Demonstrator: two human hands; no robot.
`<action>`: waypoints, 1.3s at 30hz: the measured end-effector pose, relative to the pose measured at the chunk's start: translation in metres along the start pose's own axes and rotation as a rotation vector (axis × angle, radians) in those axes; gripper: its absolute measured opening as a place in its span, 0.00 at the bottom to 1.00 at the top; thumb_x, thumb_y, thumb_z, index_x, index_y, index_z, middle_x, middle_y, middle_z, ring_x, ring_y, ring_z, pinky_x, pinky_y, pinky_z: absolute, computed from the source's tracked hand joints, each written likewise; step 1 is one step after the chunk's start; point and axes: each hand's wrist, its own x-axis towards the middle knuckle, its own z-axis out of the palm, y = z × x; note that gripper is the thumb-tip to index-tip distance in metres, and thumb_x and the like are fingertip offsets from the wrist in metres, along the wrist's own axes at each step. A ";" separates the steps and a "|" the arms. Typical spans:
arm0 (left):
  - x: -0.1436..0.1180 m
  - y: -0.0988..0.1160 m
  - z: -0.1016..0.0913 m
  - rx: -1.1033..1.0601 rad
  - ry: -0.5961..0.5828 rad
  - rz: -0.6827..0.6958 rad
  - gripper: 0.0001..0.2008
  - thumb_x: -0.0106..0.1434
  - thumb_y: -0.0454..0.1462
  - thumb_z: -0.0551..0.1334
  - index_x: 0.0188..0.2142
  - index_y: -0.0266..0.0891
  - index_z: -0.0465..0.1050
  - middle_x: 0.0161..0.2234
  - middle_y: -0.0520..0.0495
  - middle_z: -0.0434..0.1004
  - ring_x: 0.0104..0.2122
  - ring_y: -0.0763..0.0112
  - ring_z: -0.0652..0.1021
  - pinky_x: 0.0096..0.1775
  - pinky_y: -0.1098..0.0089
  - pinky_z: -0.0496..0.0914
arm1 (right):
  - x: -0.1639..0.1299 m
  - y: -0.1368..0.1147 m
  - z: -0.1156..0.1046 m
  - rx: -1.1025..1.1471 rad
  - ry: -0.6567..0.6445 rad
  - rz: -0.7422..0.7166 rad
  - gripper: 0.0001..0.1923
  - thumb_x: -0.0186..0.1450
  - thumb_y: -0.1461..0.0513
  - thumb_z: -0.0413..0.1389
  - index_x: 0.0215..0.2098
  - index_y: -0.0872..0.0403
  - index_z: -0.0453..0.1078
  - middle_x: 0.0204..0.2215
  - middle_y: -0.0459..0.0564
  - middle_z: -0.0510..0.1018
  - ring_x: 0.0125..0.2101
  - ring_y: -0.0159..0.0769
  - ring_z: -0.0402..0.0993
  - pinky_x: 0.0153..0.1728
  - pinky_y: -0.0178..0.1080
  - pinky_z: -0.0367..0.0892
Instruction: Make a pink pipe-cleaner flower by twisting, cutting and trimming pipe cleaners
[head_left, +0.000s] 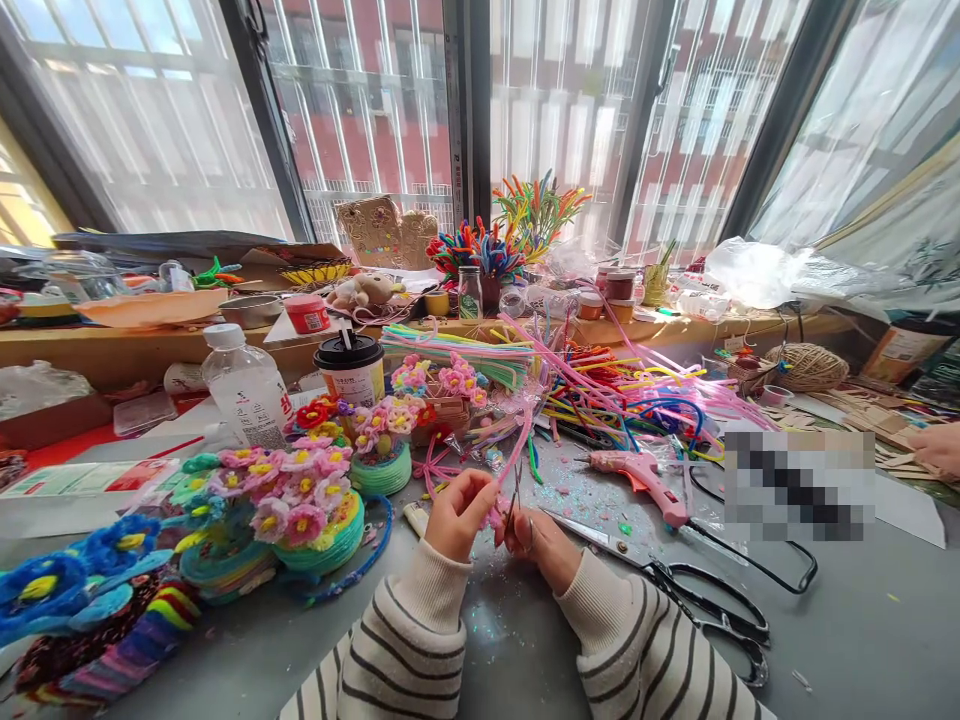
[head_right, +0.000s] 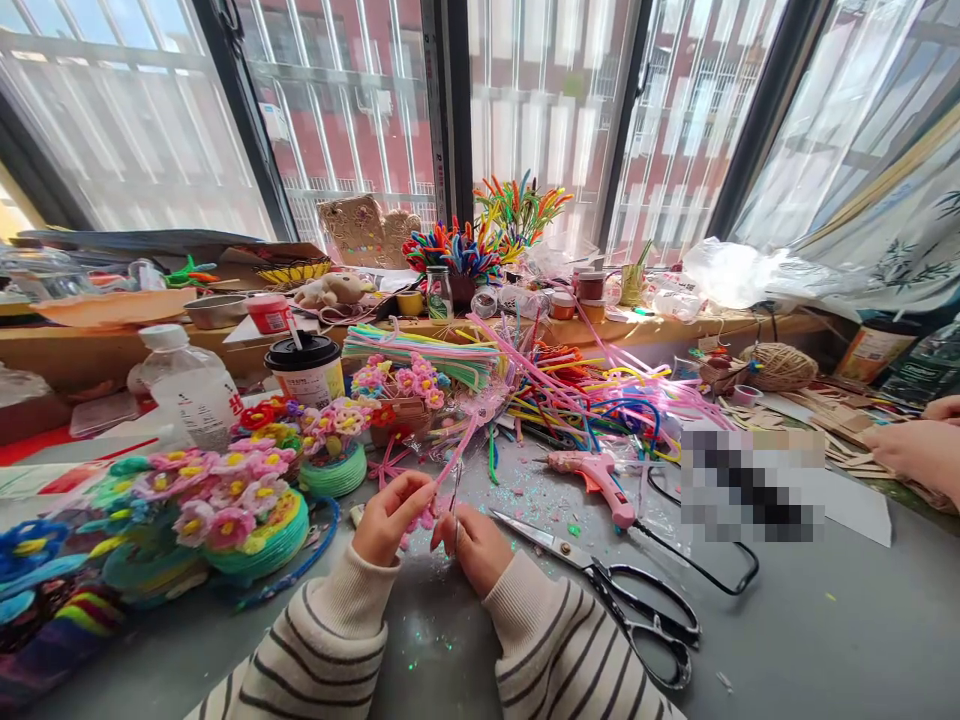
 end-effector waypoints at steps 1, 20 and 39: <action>0.000 0.000 0.000 0.001 -0.013 0.006 0.07 0.46 0.38 0.57 0.18 0.35 0.62 0.14 0.57 0.58 0.15 0.81 0.60 0.19 0.77 0.55 | 0.000 -0.001 0.000 -0.017 -0.017 -0.018 0.31 0.50 0.40 0.32 0.20 0.56 0.62 0.15 0.43 0.57 0.17 0.26 0.53 0.17 0.29 0.51; -0.001 -0.003 0.003 0.013 -0.134 -0.014 0.09 0.48 0.40 0.53 0.20 0.37 0.58 0.15 0.57 0.53 0.16 0.81 0.56 0.18 0.77 0.52 | -0.004 -0.011 -0.002 -0.157 0.172 0.025 0.26 0.51 0.46 0.43 0.09 0.57 0.60 0.09 0.42 0.60 0.14 0.25 0.54 0.18 0.30 0.52; 0.001 0.003 -0.003 0.133 -0.230 0.033 0.10 0.49 0.39 0.52 0.16 0.37 0.56 0.16 0.56 0.52 0.18 0.78 0.57 0.21 0.76 0.54 | -0.005 -0.008 -0.002 -0.123 0.072 0.035 0.27 0.50 0.44 0.42 0.08 0.56 0.58 0.08 0.41 0.57 0.13 0.24 0.51 0.17 0.30 0.50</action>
